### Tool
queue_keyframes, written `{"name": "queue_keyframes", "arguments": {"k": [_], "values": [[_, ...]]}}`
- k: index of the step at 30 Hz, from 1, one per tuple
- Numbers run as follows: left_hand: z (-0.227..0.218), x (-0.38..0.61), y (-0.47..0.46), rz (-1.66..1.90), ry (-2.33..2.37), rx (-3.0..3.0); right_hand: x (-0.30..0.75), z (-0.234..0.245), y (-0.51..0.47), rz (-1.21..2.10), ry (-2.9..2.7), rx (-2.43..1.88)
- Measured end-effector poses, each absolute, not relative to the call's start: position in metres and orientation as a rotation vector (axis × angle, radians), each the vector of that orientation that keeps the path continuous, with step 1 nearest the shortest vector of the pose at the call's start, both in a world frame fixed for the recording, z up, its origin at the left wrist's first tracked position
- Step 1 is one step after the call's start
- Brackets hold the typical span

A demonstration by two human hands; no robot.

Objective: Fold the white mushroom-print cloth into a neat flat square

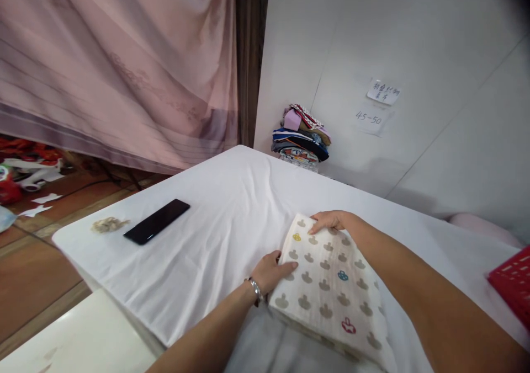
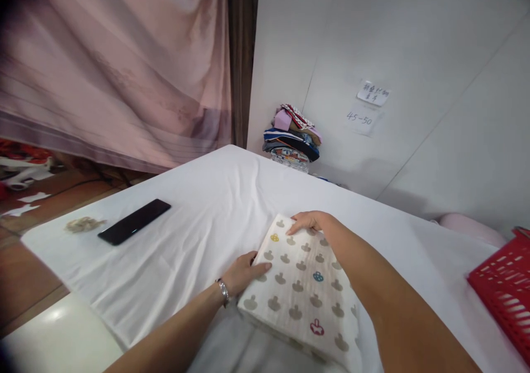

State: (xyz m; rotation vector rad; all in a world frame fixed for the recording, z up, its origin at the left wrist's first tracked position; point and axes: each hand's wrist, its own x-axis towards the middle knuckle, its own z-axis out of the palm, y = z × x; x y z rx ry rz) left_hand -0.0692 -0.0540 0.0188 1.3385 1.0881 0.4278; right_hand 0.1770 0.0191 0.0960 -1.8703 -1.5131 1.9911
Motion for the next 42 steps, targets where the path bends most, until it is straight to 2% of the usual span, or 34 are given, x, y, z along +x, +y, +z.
{"name": "queue_keyframes", "arguments": {"k": [5, 10, 15, 20, 23, 26, 29, 31, 33, 36, 40, 42], "values": [[0.021, -0.076, -0.057, 0.475, 0.895, 1.144, 0.175, 0.113, 0.011, 1.905, -1.562, -1.777], [0.029, -0.078, -0.061, 0.535, 0.786, 1.13, 0.176, 0.151, -0.018, 1.861, -1.658, -1.653], [0.041, -0.079, -0.069, 0.344, 0.649, 1.281, 0.17, 0.182, -0.056, 1.823, -1.837, -1.564], [0.054, -0.082, -0.069, 0.259, 0.82, 1.641, 0.172, 0.187, -0.07, 1.578, -2.077, -1.574], [0.09, -0.08, -0.055, 0.407, 1.059, 2.017, 0.184, 0.2, -0.066, 1.31, -2.111, -1.545], [0.155, -0.077, -0.033, 0.75, 1.153, 2.47, 0.198, 0.23, -0.063, 1.022, -1.999, -1.476], [0.219, -0.076, -0.019, 1.072, 1.133, 2.792, 0.205, 0.258, -0.071, 0.577, -1.909, -1.36], [0.238, -0.078, -0.018, 1.291, 1.133, 2.885, 0.207, 0.259, -0.081, 0.268, -1.894, -1.31], [0.229, -0.081, -0.022, 1.383, 1.095, 2.969, 0.208, 0.238, -0.094, 0.057, -1.907, -1.337], [0.165, -0.085, -0.035, 1.21, 0.972, 3.088, 0.206, 0.168, -0.113, -0.025, -1.967, -1.435], [0.059, -0.088, -0.062, 0.735, 0.825, 3.077, 0.203, 0.058, -0.142, 0.231, -2.162, -1.407], [0.03, -0.089, -0.074, 0.675, 0.854, 3.01, 0.204, 0.024, -0.155, 0.368, -2.101, -1.42]]}}
